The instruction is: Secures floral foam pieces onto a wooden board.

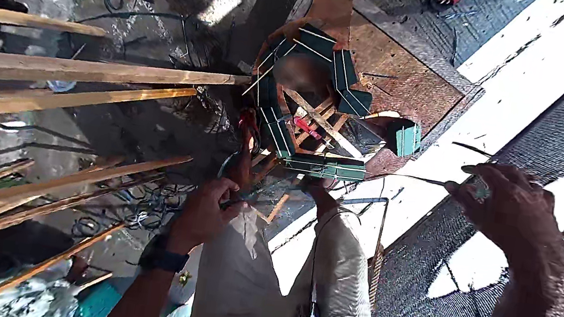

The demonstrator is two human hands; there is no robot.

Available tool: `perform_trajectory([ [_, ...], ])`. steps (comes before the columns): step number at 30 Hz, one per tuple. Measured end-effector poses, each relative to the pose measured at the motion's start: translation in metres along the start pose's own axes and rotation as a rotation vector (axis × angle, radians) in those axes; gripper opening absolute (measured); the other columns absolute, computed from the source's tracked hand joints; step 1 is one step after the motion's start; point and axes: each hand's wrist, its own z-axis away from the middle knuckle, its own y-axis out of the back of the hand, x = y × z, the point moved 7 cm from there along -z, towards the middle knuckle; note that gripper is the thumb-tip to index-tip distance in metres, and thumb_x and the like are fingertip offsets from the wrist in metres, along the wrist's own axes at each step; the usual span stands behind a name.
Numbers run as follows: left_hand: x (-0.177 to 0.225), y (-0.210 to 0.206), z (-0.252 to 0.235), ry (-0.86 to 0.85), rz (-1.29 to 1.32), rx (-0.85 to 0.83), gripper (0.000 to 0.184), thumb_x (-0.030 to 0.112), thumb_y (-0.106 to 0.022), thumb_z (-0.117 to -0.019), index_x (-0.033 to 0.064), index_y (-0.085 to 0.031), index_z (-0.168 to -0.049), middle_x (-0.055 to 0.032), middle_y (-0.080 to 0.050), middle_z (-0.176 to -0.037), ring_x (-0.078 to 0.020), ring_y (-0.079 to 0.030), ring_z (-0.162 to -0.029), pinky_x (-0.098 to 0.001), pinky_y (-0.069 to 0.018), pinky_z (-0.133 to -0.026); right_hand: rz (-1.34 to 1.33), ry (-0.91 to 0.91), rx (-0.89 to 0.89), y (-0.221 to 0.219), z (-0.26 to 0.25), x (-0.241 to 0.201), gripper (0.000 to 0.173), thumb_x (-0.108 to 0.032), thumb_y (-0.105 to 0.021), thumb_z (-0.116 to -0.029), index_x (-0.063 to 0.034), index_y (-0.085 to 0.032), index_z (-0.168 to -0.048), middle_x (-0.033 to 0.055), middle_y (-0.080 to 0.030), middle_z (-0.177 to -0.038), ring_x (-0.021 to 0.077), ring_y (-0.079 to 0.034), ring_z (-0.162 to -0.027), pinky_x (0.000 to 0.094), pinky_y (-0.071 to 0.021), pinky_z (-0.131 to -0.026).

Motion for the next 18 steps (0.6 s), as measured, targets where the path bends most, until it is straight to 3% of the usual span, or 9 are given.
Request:
perform_trajectory([
  [2,0.03,0.005,0.017,-0.034,-0.081,0.032,0.034,0.032,-0.059,-0.1008,0.0035,-0.072,-0.115,-0.0187,-0.07,-0.113,-0.0344,-0.069,-0.103,-0.0591,-0.0544,-0.09,-0.111,0.169,0.052,-0.027,0.0,-0.054,0.052,-0.045,-0.074,-0.0906,-0.0118,-0.068,-0.13,0.0167,-0.059,-0.14,0.0418,-0.055,-0.128,0.0681,-0.0416,-0.104],
  [5,0.073,0.014,0.038,-0.049,-0.107,0.11,0.034,0.035,-0.051,-0.1034,0.0097,-0.073,-0.107,-0.0097,-0.071,-0.089,-0.0259,-0.068,-0.079,-0.0537,-0.0557,-0.071,-0.596,0.419,-0.058,-0.084,0.016,-0.145,0.036,-0.041,-0.068,-0.097,-0.0109,-0.073,-0.116,0.0043,-0.072,-0.11,0.0171,-0.069,-0.101,0.0449,-0.0588,-0.091],
  [7,0.101,0.019,0.052,-0.13,-0.116,0.198,0.037,0.04,-0.049,-0.1034,0.0114,-0.073,-0.104,-0.005,-0.069,-0.079,-0.0203,-0.066,-0.068,-0.0476,-0.0556,-0.061,-0.835,0.292,-0.307,-0.124,0.035,-0.181,0.042,-0.047,-0.053,-0.1047,-0.0099,-0.074,-0.104,0.002,-0.073,-0.092,0.0129,-0.07,-0.085,0.04,-0.0588,-0.082],
  [8,0.114,0.017,0.06,-0.163,-0.109,0.213,0.039,0.041,-0.049,-0.1035,0.0116,-0.074,-0.105,-0.0038,-0.07,-0.079,-0.0184,-0.066,-0.066,-0.0452,-0.0563,-0.06,-0.928,0.172,-0.446,-0.144,0.043,-0.187,0.051,-0.05,-0.043,-0.1078,-0.009,-0.074,-0.103,0.0026,-0.074,-0.091,0.013,-0.071,-0.084,0.0388,-0.0594,-0.081],
  [11,0.148,-0.007,0.086,-0.269,-0.062,0.154,0.036,0.038,-0.05,-0.1039,0.011,-0.074,-0.103,-0.0022,-0.071,-0.082,-0.0141,-0.066,-0.067,-0.0381,-0.0576,-0.059,-1.249,-0.244,-0.613,-0.204,0.054,-0.173,0.068,-0.055,-0.027,-0.1098,-0.0029,-0.068,-0.121,0.0088,-0.074,-0.107,0.0191,-0.072,-0.092,0.0401,-0.0601,-0.08],
  [13,0.167,-0.031,0.102,-0.341,-0.048,0.069,0.031,0.031,-0.052,-0.1033,0.0088,-0.074,-0.101,-0.0047,-0.072,-0.085,-0.0168,-0.069,-0.07,-0.0389,-0.0593,-0.06,-1.546,-0.475,-0.628,-0.239,0.046,-0.158,0.075,-0.063,-0.025,-0.107,-0.003,-0.054,-0.141,0.0134,-0.07,-0.124,0.0266,-0.071,-0.105,0.0473,-0.0598,-0.085],
  [15,0.182,-0.057,0.114,-0.418,-0.048,-0.044,0.026,0.024,-0.055,-0.102,0.007,-0.074,-0.1,-0.0076,-0.073,-0.088,-0.0207,-0.073,-0.076,-0.0412,-0.0609,-0.064,-1.756,-0.558,-0.743,-0.252,0.031,-0.159,0.08,-0.071,-0.025,-0.1025,-0.0091,-0.038,-0.152,0.0166,-0.063,-0.135,0.0313,-0.068,-0.113,0.0503,-0.0582,-0.087],
  [17,0.191,-0.085,0.125,-0.522,-0.029,-0.155,0.023,0.021,-0.059,-0.0993,0.0047,-0.075,-0.101,-0.0104,-0.075,-0.09,-0.0242,-0.074,-0.08,-0.0429,-0.0615,-0.065,-1.752,-0.52,-0.858,-0.254,0.018,-0.17,0.067,-0.059,-0.042,-0.1053,-0.0167,-0.032,-0.157,0.0169,-0.06,-0.137,0.0299,-0.068,-0.106,0.0454,-0.0588,-0.082],
  [18,0.193,-0.098,0.13,-0.583,-0.001,-0.226,0.023,0.023,-0.062,-0.0986,0.0038,-0.074,-0.102,-0.0117,-0.074,-0.092,-0.0254,-0.074,-0.083,-0.0426,-0.0618,-0.068,-1.713,-0.499,-0.866,-0.255,0.011,-0.176,0.056,-0.043,-0.053,-0.1064,-0.0158,-0.037,-0.153,0.0157,-0.063,-0.126,0.0261,-0.069,-0.095,0.0402,-0.0594,-0.075],
])
